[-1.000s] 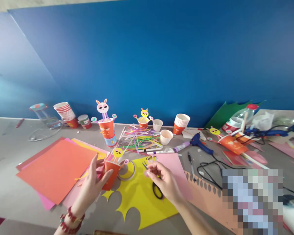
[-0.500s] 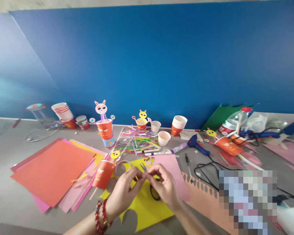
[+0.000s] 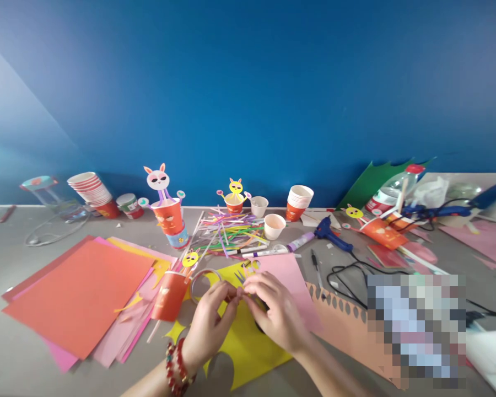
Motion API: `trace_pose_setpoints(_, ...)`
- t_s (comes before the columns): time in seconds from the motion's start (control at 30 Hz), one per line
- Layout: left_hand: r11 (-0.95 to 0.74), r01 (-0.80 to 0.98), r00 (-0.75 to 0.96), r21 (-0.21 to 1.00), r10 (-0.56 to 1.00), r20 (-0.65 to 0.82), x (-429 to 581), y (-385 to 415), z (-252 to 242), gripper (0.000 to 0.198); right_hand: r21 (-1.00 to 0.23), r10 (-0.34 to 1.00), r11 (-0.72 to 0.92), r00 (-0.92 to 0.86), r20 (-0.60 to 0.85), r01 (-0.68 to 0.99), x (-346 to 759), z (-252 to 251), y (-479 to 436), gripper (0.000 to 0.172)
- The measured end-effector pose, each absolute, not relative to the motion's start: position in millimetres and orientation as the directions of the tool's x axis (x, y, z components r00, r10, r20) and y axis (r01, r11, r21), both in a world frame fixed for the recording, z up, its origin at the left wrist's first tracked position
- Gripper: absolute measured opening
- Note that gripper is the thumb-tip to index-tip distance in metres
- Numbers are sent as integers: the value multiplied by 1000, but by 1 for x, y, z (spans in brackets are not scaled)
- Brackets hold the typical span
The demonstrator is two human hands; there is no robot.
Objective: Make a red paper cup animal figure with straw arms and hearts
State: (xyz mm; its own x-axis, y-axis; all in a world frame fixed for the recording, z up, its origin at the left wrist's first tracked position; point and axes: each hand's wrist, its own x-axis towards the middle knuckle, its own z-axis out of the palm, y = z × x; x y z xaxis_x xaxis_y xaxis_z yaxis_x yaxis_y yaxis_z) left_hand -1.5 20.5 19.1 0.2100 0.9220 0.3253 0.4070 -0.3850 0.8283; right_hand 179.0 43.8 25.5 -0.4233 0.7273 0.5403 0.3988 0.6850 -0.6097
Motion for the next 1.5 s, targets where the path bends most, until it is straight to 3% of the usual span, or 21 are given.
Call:
trace_pose_setpoints(0.33, -473, 516, 267, 714, 881, 390, -3, 18, 20, 17, -548, 705, 709, -478, 524, 444, 180, 25, 44, 15)
trace_pose_setpoints(1.0, -391, 418, 228, 820, 919, 322, -4, 19, 21, 16, -617, 737, 671, -468, 489, 411, 180, 27, 44, 18)
trace_pose_setpoints(1.27, -377, 413, 236, 829, 923, 302, -3, 19, 22, 17, -740, 800, 574, -433, 415, 352, 177, 25, 45, 16)
trace_pose_setpoints(1.37, -378, 410, 236, 830, 923, 304, -3, 18, 20, 17, -686, 772, 622, -444, 455, 377, 176, 23, 44, 16)
trace_pose_setpoints(1.5, -376, 400, 232, 836, 924, 305, -3, 18, 16, 17, -528, 696, 718, -465, 548, 453, 176, 21, 41, 17)
